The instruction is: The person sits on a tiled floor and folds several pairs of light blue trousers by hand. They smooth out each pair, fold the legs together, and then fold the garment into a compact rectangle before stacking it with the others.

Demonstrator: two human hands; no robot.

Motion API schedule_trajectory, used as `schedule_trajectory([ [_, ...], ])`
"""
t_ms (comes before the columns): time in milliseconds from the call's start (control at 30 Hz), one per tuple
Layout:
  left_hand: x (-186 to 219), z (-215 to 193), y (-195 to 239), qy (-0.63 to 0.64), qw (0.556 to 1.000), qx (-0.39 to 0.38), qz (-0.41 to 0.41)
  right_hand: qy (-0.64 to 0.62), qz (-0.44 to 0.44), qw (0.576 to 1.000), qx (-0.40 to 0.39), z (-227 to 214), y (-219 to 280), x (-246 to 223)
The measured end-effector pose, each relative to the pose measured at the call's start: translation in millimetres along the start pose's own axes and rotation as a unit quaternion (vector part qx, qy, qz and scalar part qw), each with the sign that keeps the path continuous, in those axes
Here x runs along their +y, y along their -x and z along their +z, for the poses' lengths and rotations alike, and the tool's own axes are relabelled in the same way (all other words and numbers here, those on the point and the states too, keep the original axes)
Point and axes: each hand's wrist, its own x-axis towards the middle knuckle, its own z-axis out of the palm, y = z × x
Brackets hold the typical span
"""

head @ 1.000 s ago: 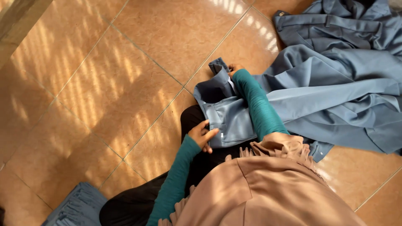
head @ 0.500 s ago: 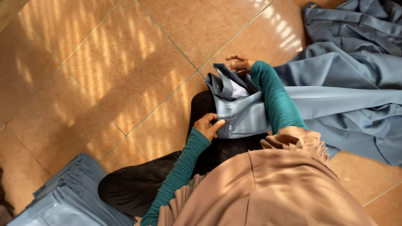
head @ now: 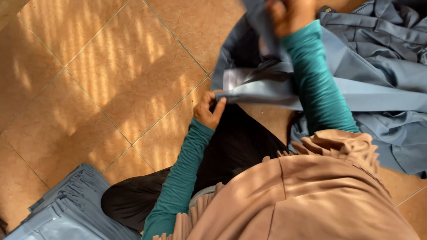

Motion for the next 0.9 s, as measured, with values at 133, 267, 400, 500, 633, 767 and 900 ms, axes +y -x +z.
schedule_trajectory([
  [133, -12, -9, -41, -0.02, 0.993, 0.105, 0.039, -0.059, -0.086, 0.942, -0.318, 19, 42, -102],
  [267, -55, -17, -73, -0.04, 0.989, 0.117, 0.077, -0.105, 0.054, 0.918, -0.38, 16, 76, -125],
  [400, -20, -36, -78, -0.046, 0.994, -0.007, 0.103, -0.048, -0.009, 0.925, -0.376, 24, 95, -129],
  [500, -6, -43, -92, -0.158, 0.962, -0.188, 0.121, 0.054, -0.034, 0.947, -0.314, 41, 114, -111],
  [633, -32, -44, -127, -0.275, 0.924, -0.259, 0.058, 0.116, -0.032, 0.925, -0.361, 34, 109, -118],
  [767, -73, -52, -150, -0.419, 0.889, -0.16, 0.093, 0.327, -0.057, 0.836, -0.437, 23, 134, -67],
  [900, -115, -78, -176, -0.496, 0.852, -0.066, 0.156, 0.417, 0.053, 0.724, -0.547, -5, 167, 50],
])
